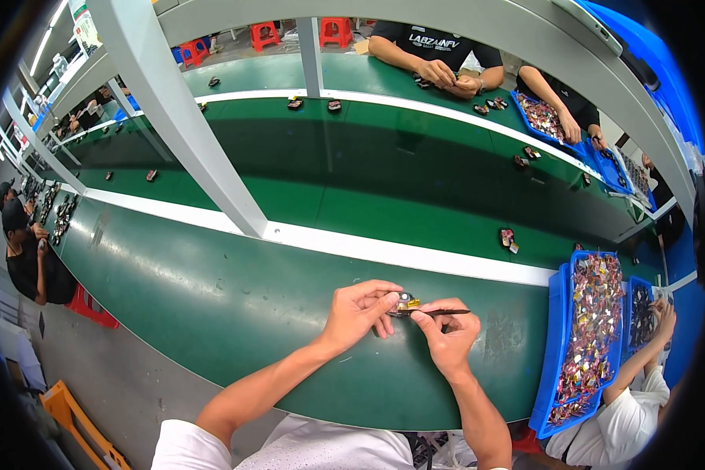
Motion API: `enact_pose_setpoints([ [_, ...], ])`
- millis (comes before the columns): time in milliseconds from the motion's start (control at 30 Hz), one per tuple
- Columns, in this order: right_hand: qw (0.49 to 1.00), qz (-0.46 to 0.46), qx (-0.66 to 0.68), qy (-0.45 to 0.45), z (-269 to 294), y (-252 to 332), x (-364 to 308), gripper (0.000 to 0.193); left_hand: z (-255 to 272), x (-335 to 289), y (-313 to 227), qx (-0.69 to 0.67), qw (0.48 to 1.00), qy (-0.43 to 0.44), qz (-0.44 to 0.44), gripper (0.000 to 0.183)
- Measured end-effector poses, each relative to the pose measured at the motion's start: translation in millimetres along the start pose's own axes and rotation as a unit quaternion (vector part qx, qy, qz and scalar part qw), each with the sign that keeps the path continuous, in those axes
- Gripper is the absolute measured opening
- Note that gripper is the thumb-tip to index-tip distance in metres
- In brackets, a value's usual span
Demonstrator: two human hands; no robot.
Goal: The recorder is assembling small electronic components on a factory assembly line.
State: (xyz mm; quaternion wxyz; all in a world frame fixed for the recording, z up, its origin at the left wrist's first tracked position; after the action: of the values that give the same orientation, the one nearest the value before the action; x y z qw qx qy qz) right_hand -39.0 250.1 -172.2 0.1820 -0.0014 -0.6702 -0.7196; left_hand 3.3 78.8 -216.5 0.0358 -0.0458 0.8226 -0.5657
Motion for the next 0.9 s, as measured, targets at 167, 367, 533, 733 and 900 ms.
enact_pose_setpoints([
  [167,1.000,0.000,-0.007,-0.004,1.3,2.6,-0.5,0.013,-1.5,0.7,-2.5,-0.012,1.000,-0.004,0.000,0.027],
  [367,0.998,0.055,-0.034,-0.023,-1.9,14.2,-3.5,0.010,0.4,3.3,-1.4,-0.038,0.999,-0.008,0.011,0.025],
  [533,1.000,-0.002,0.002,-0.018,0.4,2.1,-4.3,0.012,0.4,2.5,-3.3,-0.041,0.999,-0.005,0.015,0.024],
  [733,1.000,-0.025,0.005,-0.012,-0.7,0.5,-3.2,0.012,0.5,3.0,-1.8,-0.027,1.000,-0.006,0.014,0.023],
  [900,1.000,-0.005,0.002,-0.017,-1.1,-0.3,-3.3,0.014,6.5,4.4,-5.8,-0.016,1.000,-0.022,0.008,0.024],
])
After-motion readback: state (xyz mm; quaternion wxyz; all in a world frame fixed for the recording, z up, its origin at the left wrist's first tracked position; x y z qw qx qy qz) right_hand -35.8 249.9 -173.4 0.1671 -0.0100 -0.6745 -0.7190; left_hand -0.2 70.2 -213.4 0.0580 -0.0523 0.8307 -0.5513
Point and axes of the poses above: each hand's wrist, its own x-axis towards the middle knuckle, its own z-axis out of the back of the hand, y = z × x, the point moved 8 cm from there along x, towards the middle knuckle, and after that the axes turned 4 degrees about -z, right-handed, at the moved point
